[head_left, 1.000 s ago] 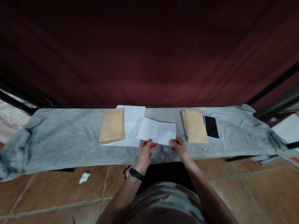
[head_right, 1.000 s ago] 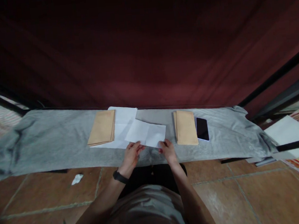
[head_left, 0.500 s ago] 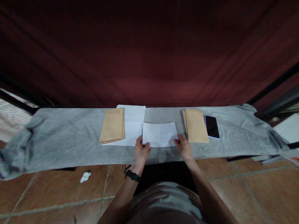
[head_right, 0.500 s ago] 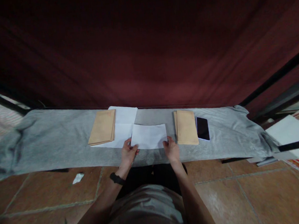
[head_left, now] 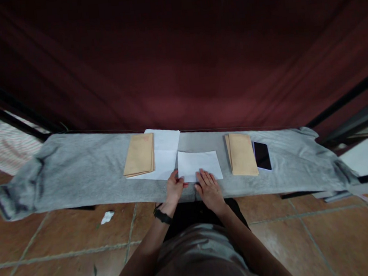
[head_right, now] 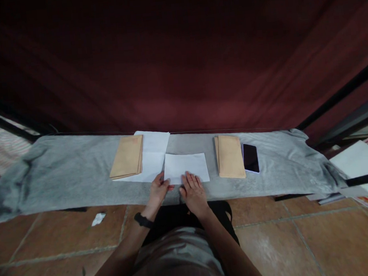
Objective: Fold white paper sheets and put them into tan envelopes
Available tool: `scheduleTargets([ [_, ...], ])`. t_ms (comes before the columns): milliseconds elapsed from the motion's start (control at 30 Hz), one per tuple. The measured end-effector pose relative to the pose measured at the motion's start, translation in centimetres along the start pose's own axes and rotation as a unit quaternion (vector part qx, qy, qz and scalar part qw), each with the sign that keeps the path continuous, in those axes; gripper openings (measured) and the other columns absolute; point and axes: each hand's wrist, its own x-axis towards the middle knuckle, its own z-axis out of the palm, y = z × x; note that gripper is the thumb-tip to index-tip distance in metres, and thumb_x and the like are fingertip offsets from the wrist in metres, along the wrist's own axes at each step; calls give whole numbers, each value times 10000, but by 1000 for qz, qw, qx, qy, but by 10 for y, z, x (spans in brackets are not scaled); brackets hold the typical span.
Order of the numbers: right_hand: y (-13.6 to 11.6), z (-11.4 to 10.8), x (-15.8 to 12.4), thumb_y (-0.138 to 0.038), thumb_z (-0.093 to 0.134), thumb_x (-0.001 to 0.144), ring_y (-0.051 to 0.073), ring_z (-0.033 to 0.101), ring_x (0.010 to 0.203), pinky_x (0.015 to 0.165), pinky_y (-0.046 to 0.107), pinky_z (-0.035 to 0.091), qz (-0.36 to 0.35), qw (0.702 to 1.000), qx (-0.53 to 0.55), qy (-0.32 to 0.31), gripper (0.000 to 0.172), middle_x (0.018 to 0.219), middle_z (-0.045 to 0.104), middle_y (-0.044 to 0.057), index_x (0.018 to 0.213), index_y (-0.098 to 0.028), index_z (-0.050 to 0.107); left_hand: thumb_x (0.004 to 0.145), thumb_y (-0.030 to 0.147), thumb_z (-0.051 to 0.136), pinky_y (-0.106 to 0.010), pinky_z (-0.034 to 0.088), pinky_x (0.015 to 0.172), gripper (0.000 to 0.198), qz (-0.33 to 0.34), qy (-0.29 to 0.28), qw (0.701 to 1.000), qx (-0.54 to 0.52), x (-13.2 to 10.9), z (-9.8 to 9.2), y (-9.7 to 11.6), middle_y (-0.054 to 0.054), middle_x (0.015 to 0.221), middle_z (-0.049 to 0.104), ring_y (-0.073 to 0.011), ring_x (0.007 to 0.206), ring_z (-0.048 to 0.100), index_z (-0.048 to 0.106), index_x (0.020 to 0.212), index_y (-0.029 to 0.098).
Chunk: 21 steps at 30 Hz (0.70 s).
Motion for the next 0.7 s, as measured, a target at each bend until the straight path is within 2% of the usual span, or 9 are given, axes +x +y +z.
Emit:
scheduleTargets([
  [267, 30, -3, -8, -381, 379, 1044, 292, 403, 1435, 1168, 499, 319, 62, 997, -27, 34, 549, 1561, 415, 181, 1529, -123, 383, 771, 71, 660, -305, 632, 609, 206, -4, -3, 999, -32, -1, -2, -1, 11, 749, 711, -148, 602, 694, 651, 945, 181],
  [567, 43, -1, -17, -430, 368, 1044, 354, 392, 1433, 1153, 579, 319, 127, 987, -23, 90, 616, 1536, 408, 270, 1518, -37, 362, 735, 70, 643, -333, 633, 668, 171, 2, -13, 1000, -23, -2, -6, -3, 6, 756, 692, -151, 656, 694, 619, 866, 178],
  [700, 35, -6, -16, -414, 353, 1048, 352, 350, 1459, 1155, 576, 319, 129, 986, -26, 104, 621, 1565, 363, 263, 1539, -36, 316, 761, 108, 627, -322, 608, 646, 147, 13, -16, 1000, 20, -2, -5, -1, 7, 737, 680, -158, 615, 678, 631, 887, 184],
])
